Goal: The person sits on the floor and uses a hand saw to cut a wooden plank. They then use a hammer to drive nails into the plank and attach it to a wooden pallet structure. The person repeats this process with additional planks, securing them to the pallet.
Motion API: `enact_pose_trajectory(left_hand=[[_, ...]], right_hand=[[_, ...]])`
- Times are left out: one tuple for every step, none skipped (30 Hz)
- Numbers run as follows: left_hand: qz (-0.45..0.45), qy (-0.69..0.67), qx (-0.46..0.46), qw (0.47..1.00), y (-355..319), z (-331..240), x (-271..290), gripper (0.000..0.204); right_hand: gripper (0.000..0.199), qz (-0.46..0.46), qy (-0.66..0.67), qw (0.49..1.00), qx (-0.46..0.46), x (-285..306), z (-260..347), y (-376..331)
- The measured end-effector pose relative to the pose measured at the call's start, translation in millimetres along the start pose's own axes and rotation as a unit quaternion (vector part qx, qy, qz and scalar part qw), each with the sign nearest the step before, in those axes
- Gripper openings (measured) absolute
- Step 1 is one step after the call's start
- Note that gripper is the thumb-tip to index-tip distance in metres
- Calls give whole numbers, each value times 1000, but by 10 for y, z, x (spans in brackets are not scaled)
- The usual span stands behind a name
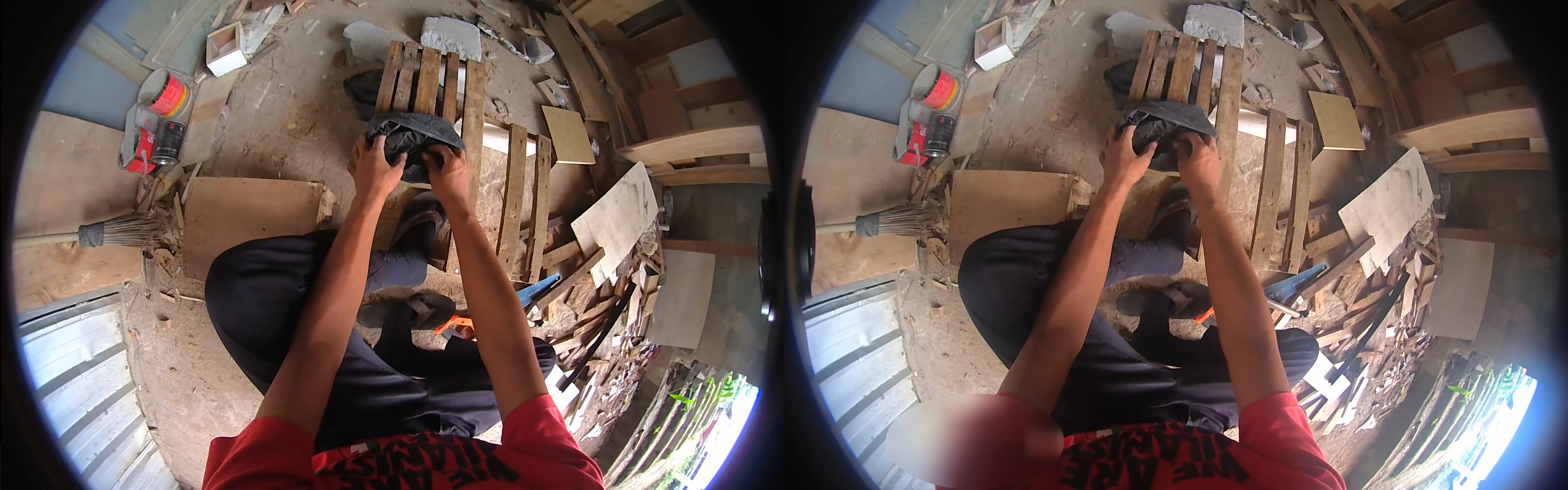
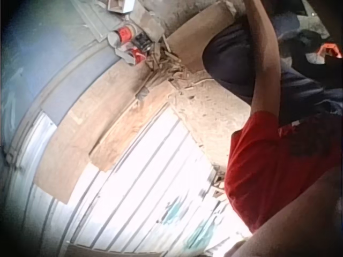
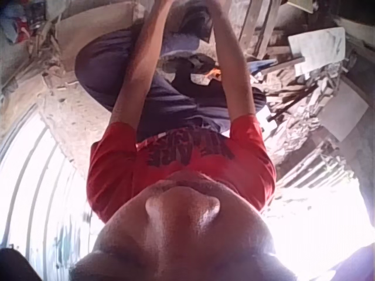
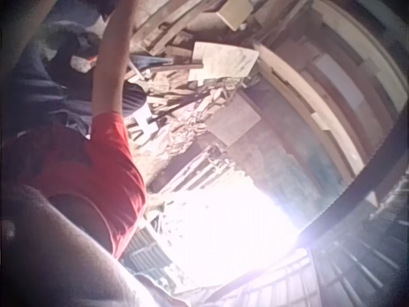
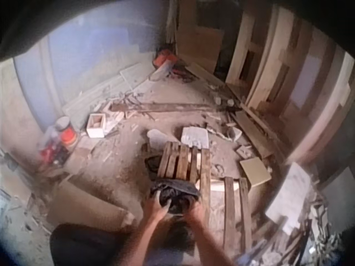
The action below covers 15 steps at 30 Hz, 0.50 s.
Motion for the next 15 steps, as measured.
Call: enact_pose_trajectory(left_hand=[[-2, -2, -1, 1000, 1, 2, -12, 63], [-3, -4, -1, 1000, 4, 3, -25, 63], [-3, -6, -3, 1000, -5, -5, -37, 63], [-1, -3, -3, 1000, -10, -13, -49, 64], [1, 0, -3, 1000, -15, -21, -60, 64], [2, 3, -1, 1000, -13, -15, -63, 64], [0, 0, -1, 1000, -8, -12, -63, 64], [-2, -4, -2, 1000, -2, -11, -63, 64], [-3, -8, -1, 1000, -11, -4, -72, 65], [-1, -12, 1, 1000, -6, 7, -76, 64], [0, -15, 3, 1000, 8, 19, -73, 64], [2, -19, 4, 1000, 20, 13, -66, 63], [0, -15, 5, 1000, 15, 6, -67, 63], [-2, -12, 6, 1000, 2, -1, -70, 63], [-3, -7, 6, 1000, -5, -9, -77, 62]], right_hand=[[17, -2, -8, 1000, -20, 2, 12, -1], [20, -7, -16, 1000, -10, -10, 15, 12], [23, -12, -24, 1000, -1, -36, -10, 6], [25, -16, -33, 999, 7, -56, -37, -5], [26, -23, -27, 999, 5, -61, -76, -20], [27, -28, -20, 999, 4, -64, -82, -19], [29, -33, -13, 999, 3, -70, -85, -17], [29, -41, -13, 999, 10, -80, -82, -9], [28, -46, -14, 999, 17, -74, -65, -2], [28, -52, -15, 998, 23, -70, -47, 6], [26, -61, -12, 998, 14, -76, -30, 11], [25, -72, -9, 997, 5, -95, -29, 20], [23, -84, -6, 996, -3, -103, -32, 31], [21, -85, -20, 996, 6, -109, -29, 42], [19, -87, -35, 996, 14, -128, -51, 39]])
Point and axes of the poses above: each hand's wrist, its own y-axis towards the middle knuckle, its own x-axis out of the back of the hand, z = x × y, the point moved 3 cm from there along y, towards the middle knuckle, and after that the axes turned 12 degrees about x, right-handed, at the moved point
